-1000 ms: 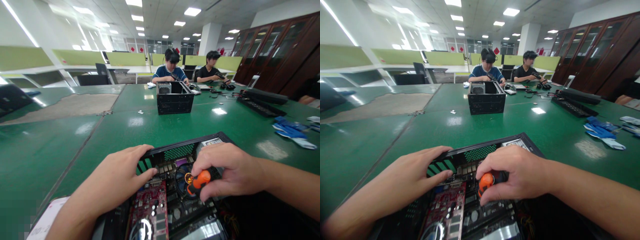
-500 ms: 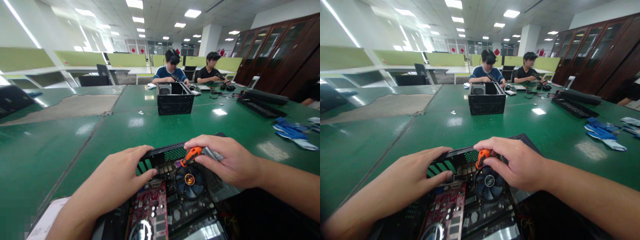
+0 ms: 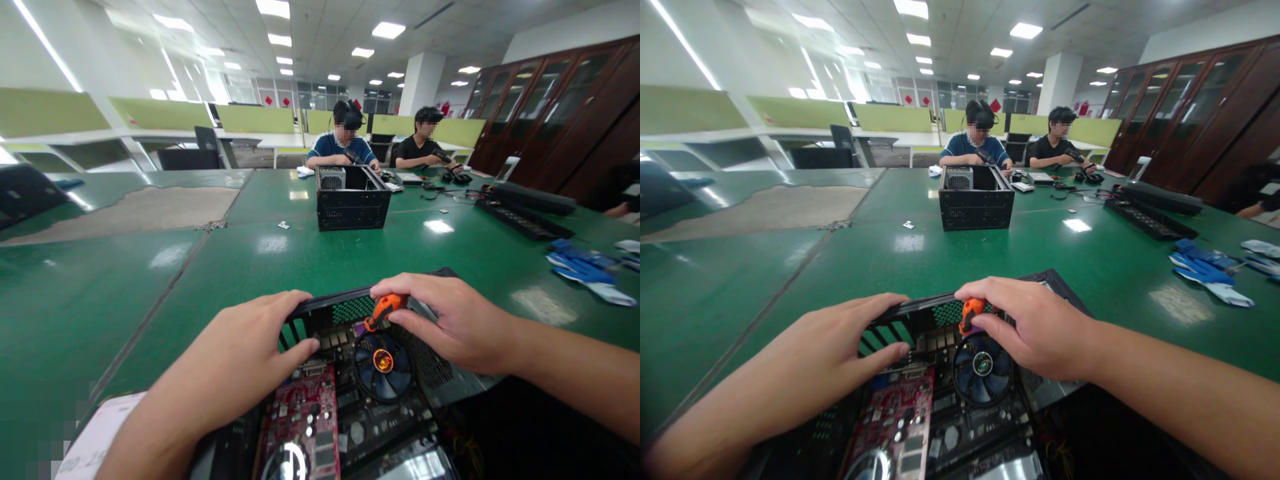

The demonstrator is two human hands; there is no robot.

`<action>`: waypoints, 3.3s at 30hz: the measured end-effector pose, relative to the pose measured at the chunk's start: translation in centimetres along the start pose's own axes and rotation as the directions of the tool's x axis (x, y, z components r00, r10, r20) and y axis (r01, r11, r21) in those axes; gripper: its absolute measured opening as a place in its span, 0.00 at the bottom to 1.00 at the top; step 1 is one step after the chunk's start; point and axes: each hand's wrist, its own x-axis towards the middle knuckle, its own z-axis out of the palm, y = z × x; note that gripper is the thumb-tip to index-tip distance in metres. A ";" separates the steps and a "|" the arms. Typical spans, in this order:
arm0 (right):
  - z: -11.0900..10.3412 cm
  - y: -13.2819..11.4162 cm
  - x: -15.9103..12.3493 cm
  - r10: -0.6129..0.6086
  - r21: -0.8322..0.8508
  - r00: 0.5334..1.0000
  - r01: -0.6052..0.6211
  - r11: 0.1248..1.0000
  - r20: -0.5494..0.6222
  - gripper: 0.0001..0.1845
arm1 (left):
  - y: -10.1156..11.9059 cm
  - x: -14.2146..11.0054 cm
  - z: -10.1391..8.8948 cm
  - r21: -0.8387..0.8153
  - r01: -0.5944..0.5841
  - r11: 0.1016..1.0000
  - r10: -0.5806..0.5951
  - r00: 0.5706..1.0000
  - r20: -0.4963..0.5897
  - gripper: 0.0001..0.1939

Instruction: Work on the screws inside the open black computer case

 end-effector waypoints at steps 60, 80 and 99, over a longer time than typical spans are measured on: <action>-1.3 -0.7 0.0 -0.300 0.264 0.953 0.281 0.923 0.033 0.18 | 0.1 0.3 -0.1 -0.002 0.013 1.000 -0.013 1.000 0.006 0.31; -0.3 -0.6 -0.7 -0.260 0.165 0.964 0.266 0.950 -0.059 0.15 | 0.2 0.2 -0.1 0.004 0.026 1.000 -0.026 0.999 0.023 0.32; -0.5 -0.7 -0.8 -0.247 0.186 0.967 0.254 0.949 -0.061 0.16 | 0.0 0.3 -0.1 0.001 0.032 1.000 -0.032 0.999 0.016 0.33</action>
